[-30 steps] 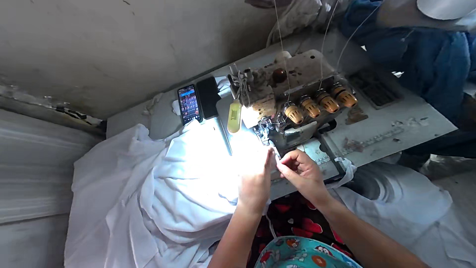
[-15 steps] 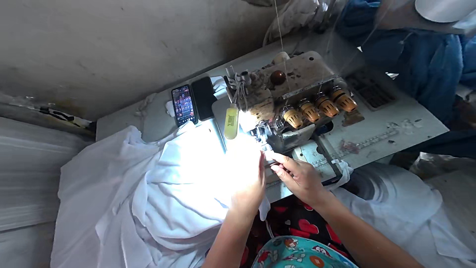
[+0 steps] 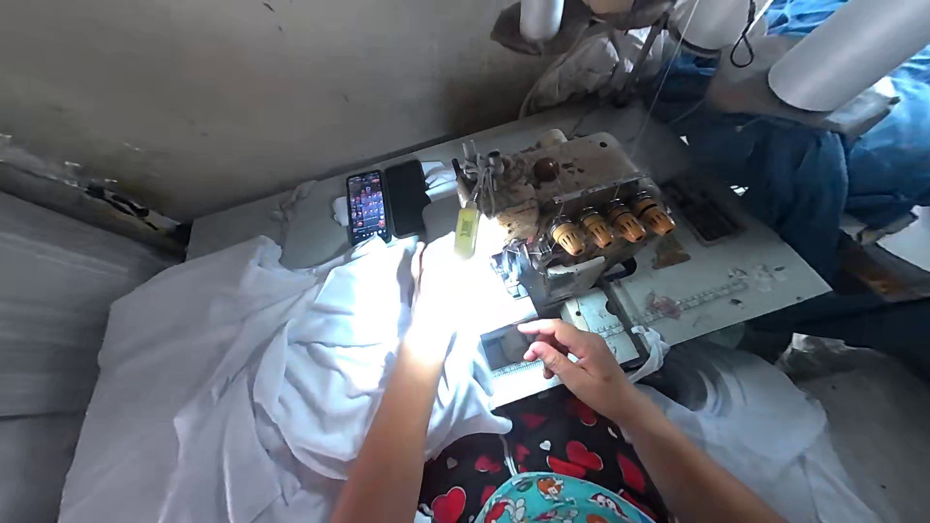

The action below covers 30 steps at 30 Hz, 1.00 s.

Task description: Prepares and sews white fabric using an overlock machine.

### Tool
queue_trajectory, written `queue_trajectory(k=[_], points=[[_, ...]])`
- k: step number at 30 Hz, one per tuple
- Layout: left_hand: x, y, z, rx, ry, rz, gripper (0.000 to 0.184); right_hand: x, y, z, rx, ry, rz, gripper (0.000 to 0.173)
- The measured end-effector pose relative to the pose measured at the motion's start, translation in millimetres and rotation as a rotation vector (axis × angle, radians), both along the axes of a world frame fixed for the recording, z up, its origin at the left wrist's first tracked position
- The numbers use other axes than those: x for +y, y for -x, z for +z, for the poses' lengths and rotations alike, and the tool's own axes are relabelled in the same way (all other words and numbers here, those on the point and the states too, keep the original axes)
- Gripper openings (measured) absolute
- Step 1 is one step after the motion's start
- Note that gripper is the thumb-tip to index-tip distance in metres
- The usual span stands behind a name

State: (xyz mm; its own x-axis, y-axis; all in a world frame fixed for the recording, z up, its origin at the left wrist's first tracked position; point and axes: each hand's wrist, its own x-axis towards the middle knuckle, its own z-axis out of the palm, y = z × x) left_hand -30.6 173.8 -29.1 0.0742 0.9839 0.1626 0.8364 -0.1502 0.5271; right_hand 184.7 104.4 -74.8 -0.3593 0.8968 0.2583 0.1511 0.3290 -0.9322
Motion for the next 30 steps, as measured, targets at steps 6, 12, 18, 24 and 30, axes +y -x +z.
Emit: queue_trajectory(k=[6,12,18,24,30], points=[[-50.3,11.2,2.8,-0.042,-0.164,0.134,0.018,1.8,13.8,-3.7,0.106,-0.209,0.012,0.019],[-101.2,-13.3,10.1,-0.254,-0.05,-0.115,0.014,11.0,13.7,-6.6,-0.109,-0.402,0.114,0.029],[-69.7,-43.1,13.0,-0.227,0.028,-0.211,0.023,38.1,-23.7,2.9,-0.167,-0.29,-0.074,0.013],[-63.2,-40.7,38.4,-0.254,0.456,-0.214,0.037,19.6,-18.0,9.4,-0.065,-0.348,-0.117,0.015],[-82.6,-18.2,30.3,-0.632,0.155,-0.186,0.013,4.0,-7.2,1.1,0.28,0.093,0.235,0.075]])
